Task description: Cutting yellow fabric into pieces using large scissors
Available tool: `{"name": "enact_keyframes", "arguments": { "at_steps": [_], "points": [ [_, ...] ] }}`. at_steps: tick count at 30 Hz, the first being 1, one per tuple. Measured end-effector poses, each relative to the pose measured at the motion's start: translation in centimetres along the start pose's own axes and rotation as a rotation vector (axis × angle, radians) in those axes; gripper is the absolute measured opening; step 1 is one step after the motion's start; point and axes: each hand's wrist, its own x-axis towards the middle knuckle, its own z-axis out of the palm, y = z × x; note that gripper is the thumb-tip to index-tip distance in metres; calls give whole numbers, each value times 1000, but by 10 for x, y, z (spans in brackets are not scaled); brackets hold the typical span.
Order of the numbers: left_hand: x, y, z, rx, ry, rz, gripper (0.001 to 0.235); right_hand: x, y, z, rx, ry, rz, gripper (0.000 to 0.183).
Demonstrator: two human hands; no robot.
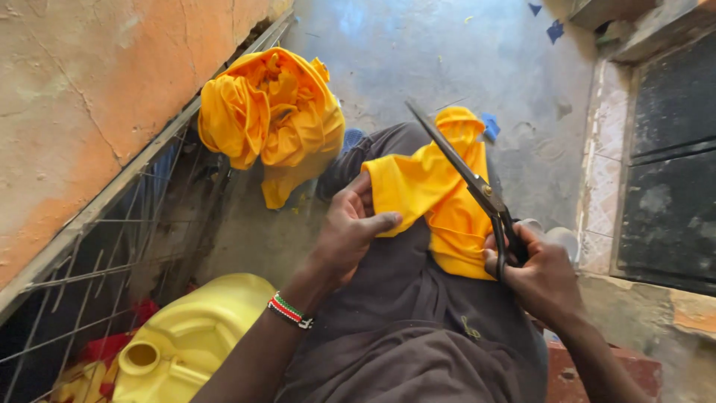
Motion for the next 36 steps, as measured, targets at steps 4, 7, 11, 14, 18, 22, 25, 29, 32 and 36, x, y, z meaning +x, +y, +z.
{"name": "enact_keyframes", "arguments": {
  "at_steps": [4,7,11,14,18,22,25,29,32,36],
  "points": [
    [3,1,0,-106,-35,18,91,-4,-15,-11,-211,18,-165,9],
    [13,8,11,-81,11,17,96,-10,-21,-21,-376,94,-116,24],
    [23,5,23,-118,11,52,88,-19,-11,-34,-407,81,-162,42],
    [24,6,31,-116,-45,77,80,-24,4,-41,-425,43,-105,49],
    [23,6,36,-51,-65,24,73,-33,11,-47,-388,-21,-109,53],
    [28,-7,30,-15,-134,117,75,-35,11,-48,-371,-36,-137,53],
    [30,-10,28,27,-172,136,82,-32,6,-46,-347,-51,-98,51],
    [24,-9,26,-29,-137,189,71,-29,-4,-44,-387,-85,-77,51],
    [21,-6,20,49,-112,206,70,-27,-4,-41,-388,-102,-74,52],
    [18,-10,25,14,-123,179,65,-24,-6,-30,-289,-132,-127,50]
  ]
}}
